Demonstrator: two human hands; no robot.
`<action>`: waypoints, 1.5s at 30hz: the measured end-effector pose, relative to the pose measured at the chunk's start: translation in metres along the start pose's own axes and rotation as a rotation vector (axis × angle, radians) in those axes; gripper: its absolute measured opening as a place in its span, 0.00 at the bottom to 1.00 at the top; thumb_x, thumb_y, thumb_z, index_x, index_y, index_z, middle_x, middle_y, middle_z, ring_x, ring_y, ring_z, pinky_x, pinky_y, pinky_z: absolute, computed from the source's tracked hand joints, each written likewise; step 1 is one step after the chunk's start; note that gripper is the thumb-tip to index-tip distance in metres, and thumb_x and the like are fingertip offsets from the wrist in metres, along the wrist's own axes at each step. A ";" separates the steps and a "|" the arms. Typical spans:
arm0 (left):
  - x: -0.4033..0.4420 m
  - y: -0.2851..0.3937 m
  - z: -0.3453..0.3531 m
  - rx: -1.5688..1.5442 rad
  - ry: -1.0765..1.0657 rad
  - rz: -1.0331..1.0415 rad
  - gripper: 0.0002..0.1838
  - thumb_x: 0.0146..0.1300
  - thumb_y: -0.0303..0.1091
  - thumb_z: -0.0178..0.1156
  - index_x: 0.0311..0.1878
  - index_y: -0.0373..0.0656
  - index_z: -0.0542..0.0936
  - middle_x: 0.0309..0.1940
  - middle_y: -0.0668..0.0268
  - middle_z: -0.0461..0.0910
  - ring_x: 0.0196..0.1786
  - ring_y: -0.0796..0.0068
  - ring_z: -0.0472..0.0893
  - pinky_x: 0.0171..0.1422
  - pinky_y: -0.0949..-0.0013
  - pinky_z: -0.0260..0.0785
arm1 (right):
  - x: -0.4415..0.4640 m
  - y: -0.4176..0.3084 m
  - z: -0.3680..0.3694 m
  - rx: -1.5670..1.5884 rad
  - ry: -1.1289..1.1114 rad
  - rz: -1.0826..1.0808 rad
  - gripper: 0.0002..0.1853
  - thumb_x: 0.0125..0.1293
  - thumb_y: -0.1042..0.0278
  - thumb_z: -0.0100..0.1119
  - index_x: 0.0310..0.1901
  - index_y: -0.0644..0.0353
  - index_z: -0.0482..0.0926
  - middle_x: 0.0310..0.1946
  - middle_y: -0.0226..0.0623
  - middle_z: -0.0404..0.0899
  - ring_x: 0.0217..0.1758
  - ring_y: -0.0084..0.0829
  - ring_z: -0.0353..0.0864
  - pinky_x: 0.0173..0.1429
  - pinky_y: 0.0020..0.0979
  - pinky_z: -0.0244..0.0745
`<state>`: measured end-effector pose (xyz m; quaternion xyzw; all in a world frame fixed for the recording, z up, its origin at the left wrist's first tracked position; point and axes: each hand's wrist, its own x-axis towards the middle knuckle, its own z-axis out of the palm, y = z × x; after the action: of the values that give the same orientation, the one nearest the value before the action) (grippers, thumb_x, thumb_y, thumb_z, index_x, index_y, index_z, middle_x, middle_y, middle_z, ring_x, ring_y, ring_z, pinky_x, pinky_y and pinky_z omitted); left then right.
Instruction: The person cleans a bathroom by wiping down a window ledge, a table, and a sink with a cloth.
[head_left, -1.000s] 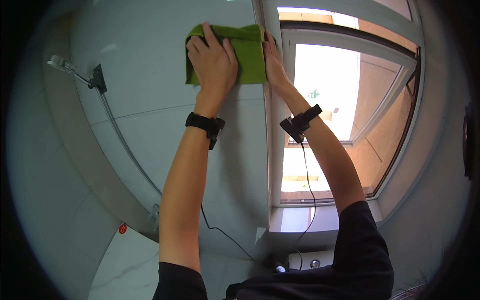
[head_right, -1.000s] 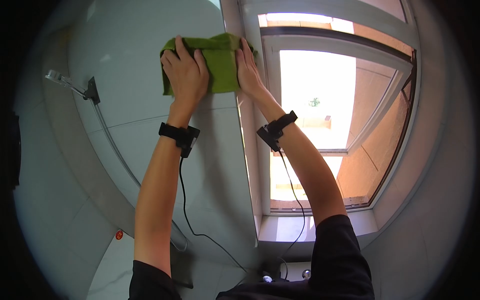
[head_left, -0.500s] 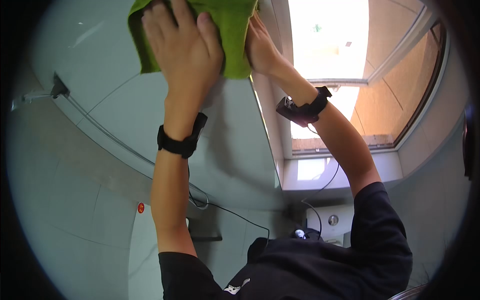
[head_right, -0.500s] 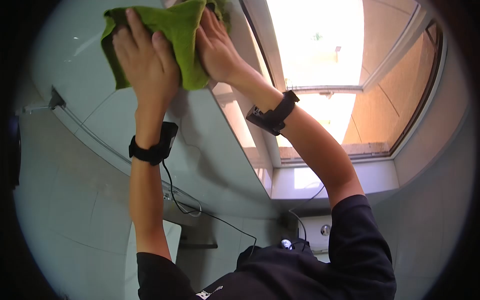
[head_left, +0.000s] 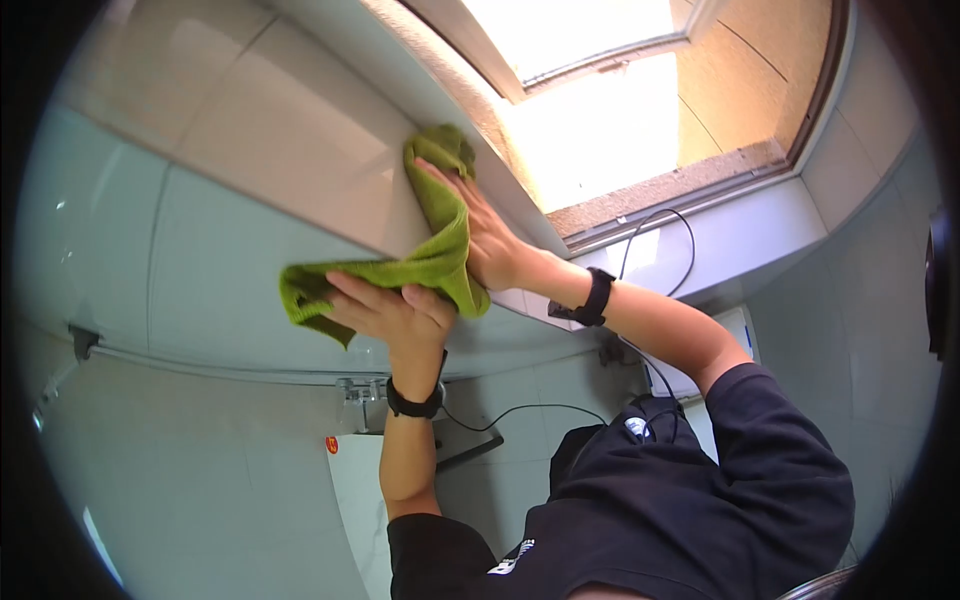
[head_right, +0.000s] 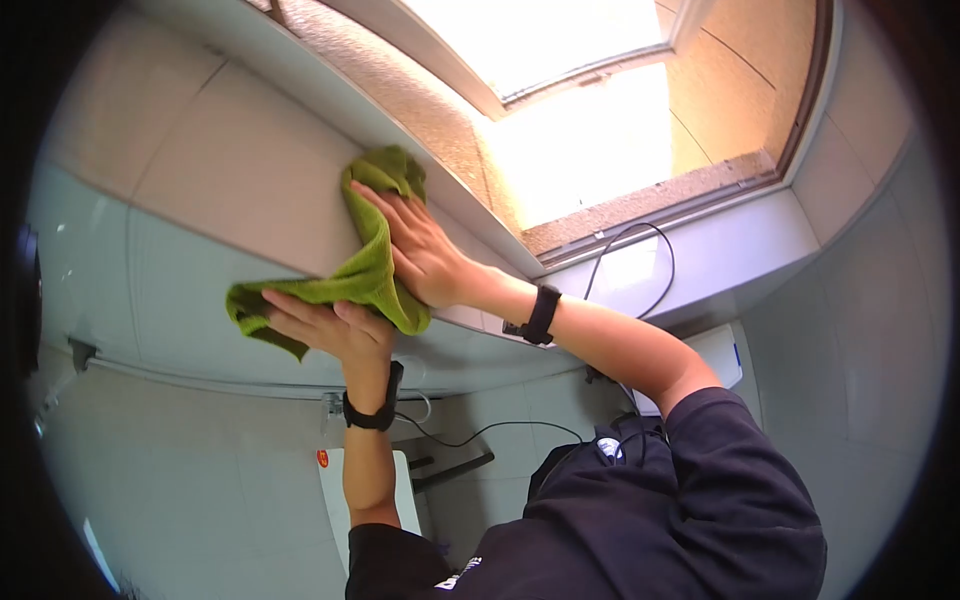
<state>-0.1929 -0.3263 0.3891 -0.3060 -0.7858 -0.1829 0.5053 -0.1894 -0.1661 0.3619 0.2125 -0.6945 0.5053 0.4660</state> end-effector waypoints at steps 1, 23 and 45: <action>-0.017 0.000 0.008 -0.026 -0.035 -0.039 0.47 0.73 0.54 0.40 0.79 0.25 0.39 0.72 0.24 0.47 0.72 0.18 0.51 0.74 0.25 0.40 | -0.014 0.006 0.000 0.010 0.007 0.028 0.34 0.80 0.51 0.35 0.80 0.61 0.50 0.78 0.56 0.53 0.82 0.57 0.48 0.83 0.49 0.44; -0.258 -0.033 0.099 -0.092 -0.568 0.690 0.15 0.69 0.36 0.54 0.55 0.41 0.77 0.35 0.60 0.81 0.34 0.57 0.82 0.37 0.54 0.77 | -0.263 0.131 0.015 -0.064 0.020 0.454 0.38 0.78 0.52 0.44 0.81 0.63 0.47 0.81 0.53 0.49 0.84 0.50 0.48 0.84 0.43 0.43; -0.238 -0.009 -0.160 -0.572 -0.598 0.201 0.19 0.59 0.19 0.64 0.54 0.32 0.76 0.48 0.55 0.79 0.48 0.54 0.80 0.50 0.60 0.76 | -0.243 -0.133 0.075 -0.200 0.061 0.487 0.14 0.57 0.83 0.60 0.46 0.68 0.78 0.42 0.51 0.81 0.41 0.49 0.83 0.47 0.36 0.78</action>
<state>-0.0182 -0.4987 0.2414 -0.5487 -0.7816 -0.2465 0.1654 -0.0041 -0.3292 0.2155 -0.0232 -0.7572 0.5378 0.3700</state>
